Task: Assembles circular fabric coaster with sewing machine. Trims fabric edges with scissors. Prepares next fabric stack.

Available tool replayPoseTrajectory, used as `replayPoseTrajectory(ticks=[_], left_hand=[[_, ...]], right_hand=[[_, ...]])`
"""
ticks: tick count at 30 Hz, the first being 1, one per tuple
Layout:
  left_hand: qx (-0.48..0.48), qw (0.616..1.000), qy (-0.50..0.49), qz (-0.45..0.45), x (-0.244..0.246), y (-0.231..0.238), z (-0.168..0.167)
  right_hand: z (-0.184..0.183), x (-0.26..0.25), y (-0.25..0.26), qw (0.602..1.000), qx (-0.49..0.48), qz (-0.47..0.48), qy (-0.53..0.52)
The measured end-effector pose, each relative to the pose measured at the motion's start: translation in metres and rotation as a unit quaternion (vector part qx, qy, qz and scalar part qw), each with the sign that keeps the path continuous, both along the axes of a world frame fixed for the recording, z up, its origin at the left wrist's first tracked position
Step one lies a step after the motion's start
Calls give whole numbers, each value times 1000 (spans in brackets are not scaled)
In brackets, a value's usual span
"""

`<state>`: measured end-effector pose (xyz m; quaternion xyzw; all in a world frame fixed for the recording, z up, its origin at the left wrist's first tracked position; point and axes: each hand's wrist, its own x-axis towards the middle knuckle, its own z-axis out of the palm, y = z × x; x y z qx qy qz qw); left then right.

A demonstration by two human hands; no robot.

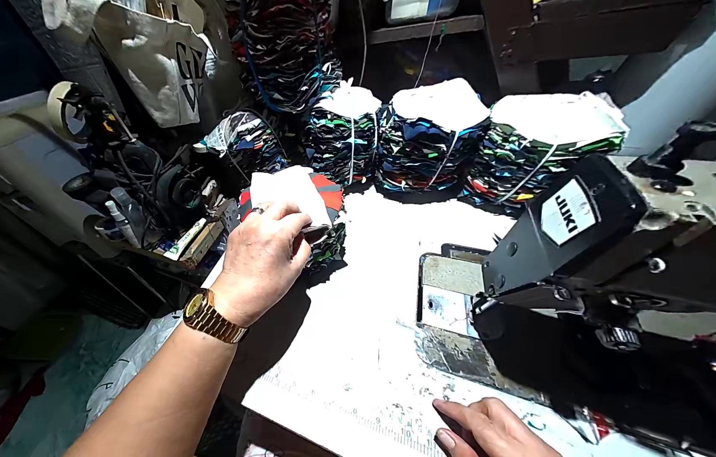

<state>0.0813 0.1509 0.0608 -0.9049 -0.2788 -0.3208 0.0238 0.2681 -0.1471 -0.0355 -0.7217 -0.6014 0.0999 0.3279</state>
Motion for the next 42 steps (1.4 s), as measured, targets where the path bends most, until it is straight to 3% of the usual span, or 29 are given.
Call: replayPoseTrajectory(ticks=[42], left_hand=[[-35, 999, -9, -14, -2, 12, 8]], right_hand=[[2, 0, -1, 1000, -2, -2, -2]])
